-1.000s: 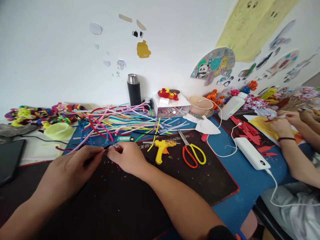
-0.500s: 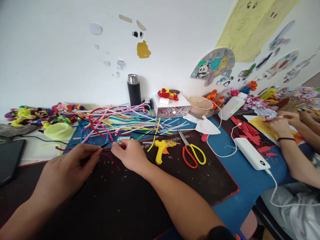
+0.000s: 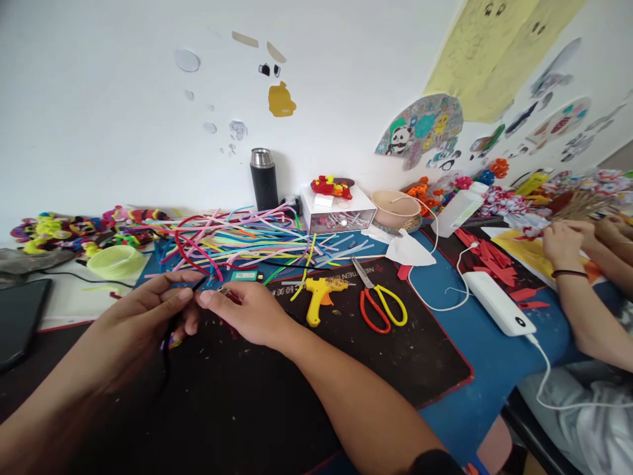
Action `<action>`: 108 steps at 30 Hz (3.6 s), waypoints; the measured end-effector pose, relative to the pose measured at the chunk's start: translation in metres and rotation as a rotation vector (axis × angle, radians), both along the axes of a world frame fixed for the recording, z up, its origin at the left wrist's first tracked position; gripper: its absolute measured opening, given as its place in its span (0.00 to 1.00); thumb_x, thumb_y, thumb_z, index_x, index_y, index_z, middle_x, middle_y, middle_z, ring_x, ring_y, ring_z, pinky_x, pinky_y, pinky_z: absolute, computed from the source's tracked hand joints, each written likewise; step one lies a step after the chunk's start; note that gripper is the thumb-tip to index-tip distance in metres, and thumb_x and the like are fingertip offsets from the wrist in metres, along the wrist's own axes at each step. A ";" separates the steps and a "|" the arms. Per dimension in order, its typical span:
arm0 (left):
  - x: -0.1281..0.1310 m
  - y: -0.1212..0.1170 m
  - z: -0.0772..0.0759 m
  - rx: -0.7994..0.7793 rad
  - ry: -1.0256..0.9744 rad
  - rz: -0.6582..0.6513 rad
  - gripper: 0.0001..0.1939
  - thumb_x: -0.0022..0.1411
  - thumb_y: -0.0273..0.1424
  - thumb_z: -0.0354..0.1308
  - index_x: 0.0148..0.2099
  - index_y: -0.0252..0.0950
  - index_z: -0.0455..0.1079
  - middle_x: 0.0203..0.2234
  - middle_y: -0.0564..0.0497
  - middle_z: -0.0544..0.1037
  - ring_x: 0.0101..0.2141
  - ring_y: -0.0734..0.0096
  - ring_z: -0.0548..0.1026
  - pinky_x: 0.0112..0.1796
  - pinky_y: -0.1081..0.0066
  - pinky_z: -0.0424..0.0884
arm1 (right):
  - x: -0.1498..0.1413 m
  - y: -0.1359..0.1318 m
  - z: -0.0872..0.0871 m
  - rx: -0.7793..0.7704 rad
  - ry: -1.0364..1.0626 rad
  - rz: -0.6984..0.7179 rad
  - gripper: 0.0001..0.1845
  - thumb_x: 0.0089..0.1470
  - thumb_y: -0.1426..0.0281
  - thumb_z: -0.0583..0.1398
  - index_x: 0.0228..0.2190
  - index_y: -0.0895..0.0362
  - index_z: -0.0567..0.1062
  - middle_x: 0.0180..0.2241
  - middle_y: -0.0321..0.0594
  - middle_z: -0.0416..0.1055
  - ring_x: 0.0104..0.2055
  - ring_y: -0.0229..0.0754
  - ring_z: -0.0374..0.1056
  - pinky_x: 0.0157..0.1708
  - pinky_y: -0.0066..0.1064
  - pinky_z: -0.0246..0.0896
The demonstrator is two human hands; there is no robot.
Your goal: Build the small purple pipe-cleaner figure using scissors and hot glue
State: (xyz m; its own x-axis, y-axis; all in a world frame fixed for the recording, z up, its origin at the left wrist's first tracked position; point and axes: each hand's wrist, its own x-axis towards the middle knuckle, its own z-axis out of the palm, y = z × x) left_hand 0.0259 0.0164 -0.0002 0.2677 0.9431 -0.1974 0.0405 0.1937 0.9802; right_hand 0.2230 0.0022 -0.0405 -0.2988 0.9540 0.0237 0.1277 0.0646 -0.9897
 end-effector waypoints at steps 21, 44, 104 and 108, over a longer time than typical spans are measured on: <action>0.007 -0.003 0.002 0.150 0.185 -0.027 0.36 0.57 0.69 0.70 0.38 0.40 0.70 0.20 0.53 0.80 0.16 0.71 0.73 0.17 0.73 0.68 | 0.000 0.002 -0.004 0.027 -0.042 -0.123 0.30 0.70 0.45 0.61 0.25 0.52 0.64 0.23 0.28 0.59 0.27 0.37 0.54 0.29 0.34 0.45; 0.014 -0.004 0.010 0.093 0.152 -0.073 0.36 0.54 0.68 0.72 0.34 0.39 0.74 0.20 0.50 0.81 0.18 0.66 0.77 0.20 0.70 0.72 | -0.008 -0.004 0.004 -0.013 -0.225 -0.099 0.21 0.71 0.60 0.61 0.25 0.54 0.71 0.21 0.31 0.67 0.26 0.38 0.59 0.28 0.34 0.45; 0.008 -0.005 0.014 -0.253 0.015 -0.094 0.34 0.42 0.59 0.82 0.27 0.38 0.70 0.16 0.55 0.75 0.11 0.78 0.65 0.11 0.79 0.54 | -0.008 -0.002 0.004 0.069 -0.292 -0.122 0.21 0.67 0.61 0.64 0.24 0.53 0.67 0.23 0.29 0.65 0.27 0.37 0.59 0.31 0.34 0.49; 0.007 -0.003 0.014 -0.165 -0.008 -0.055 0.36 0.44 0.62 0.81 0.23 0.36 0.70 0.15 0.55 0.73 0.12 0.79 0.65 0.13 0.79 0.55 | -0.003 0.001 0.001 0.046 -0.167 -0.126 0.25 0.69 0.58 0.62 0.23 0.52 0.63 0.22 0.28 0.59 0.27 0.37 0.55 0.30 0.34 0.47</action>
